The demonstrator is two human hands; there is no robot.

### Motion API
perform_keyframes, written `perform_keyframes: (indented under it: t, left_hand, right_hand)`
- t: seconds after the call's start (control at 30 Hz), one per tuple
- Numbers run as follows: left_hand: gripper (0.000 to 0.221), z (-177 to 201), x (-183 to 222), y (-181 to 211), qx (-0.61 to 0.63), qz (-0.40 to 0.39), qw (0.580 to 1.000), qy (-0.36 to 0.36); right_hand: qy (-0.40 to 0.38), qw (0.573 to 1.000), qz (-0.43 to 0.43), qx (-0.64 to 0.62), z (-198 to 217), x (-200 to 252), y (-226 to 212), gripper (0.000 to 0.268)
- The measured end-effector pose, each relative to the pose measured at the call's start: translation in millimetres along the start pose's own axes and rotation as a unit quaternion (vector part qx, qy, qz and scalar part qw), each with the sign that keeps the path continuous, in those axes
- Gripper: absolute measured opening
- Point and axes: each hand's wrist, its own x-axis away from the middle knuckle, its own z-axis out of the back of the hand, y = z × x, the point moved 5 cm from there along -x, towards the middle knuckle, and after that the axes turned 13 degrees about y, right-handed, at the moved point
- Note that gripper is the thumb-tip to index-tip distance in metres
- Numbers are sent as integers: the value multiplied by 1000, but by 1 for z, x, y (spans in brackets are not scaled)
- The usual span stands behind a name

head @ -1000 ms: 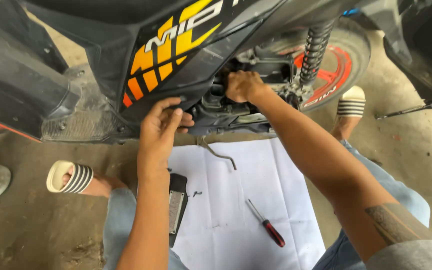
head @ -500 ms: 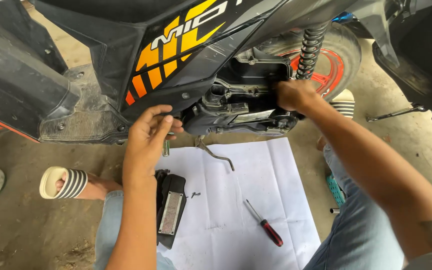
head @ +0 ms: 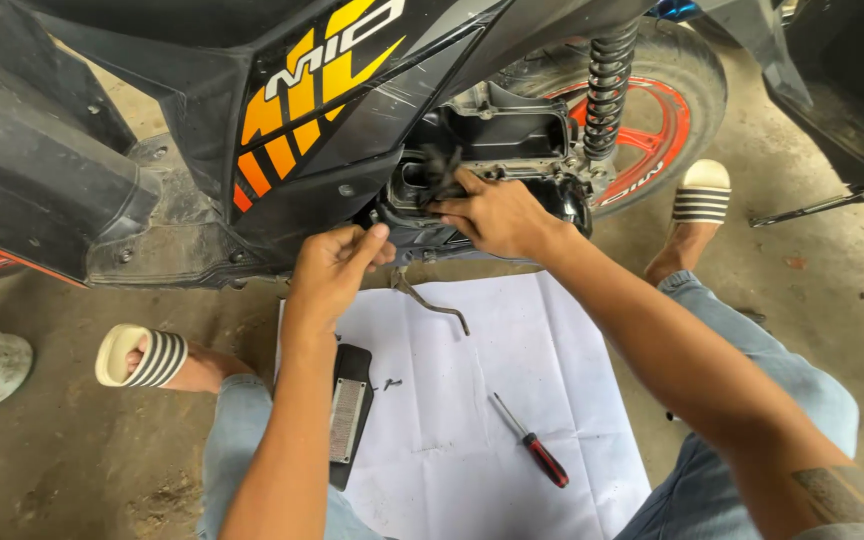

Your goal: Repairing and cleaning the internal components of a motorcycle engine or transmission area

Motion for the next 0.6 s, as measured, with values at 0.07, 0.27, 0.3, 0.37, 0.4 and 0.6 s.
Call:
perform_keyframes:
  t: [0.07, 0.27, 0.3, 0.37, 0.4, 0.6]
  left_hand:
    - [29, 1, 4, 17, -11, 6, 1000, -3]
    - [25, 0, 6, 29, -13, 2, 1000, -1]
    - [25, -1, 4, 28, -18, -7, 1000, -8]
    - [24, -1, 3, 24, -20, -8, 1000, -13]
    - [23, 0, 5, 21, -20, -8, 1000, -16]
    - [20, 17, 7, 25, 1, -5, 1000, 7]
  right_hand:
    - [-63, 997, -47, 17, -7, 5, 23, 30]
    - [-193, 975, -108, 33, 2, -14, 31, 33]
    - [-186, 978, -91, 17, 8, -20, 18, 33]
    - [-187, 978, -92, 28, -1, -16, 30, 31]
    - [-189, 977, -91, 39, -6, -13, 35, 29]
    - [-42, 994, -95, 32, 16, -29, 55, 18]
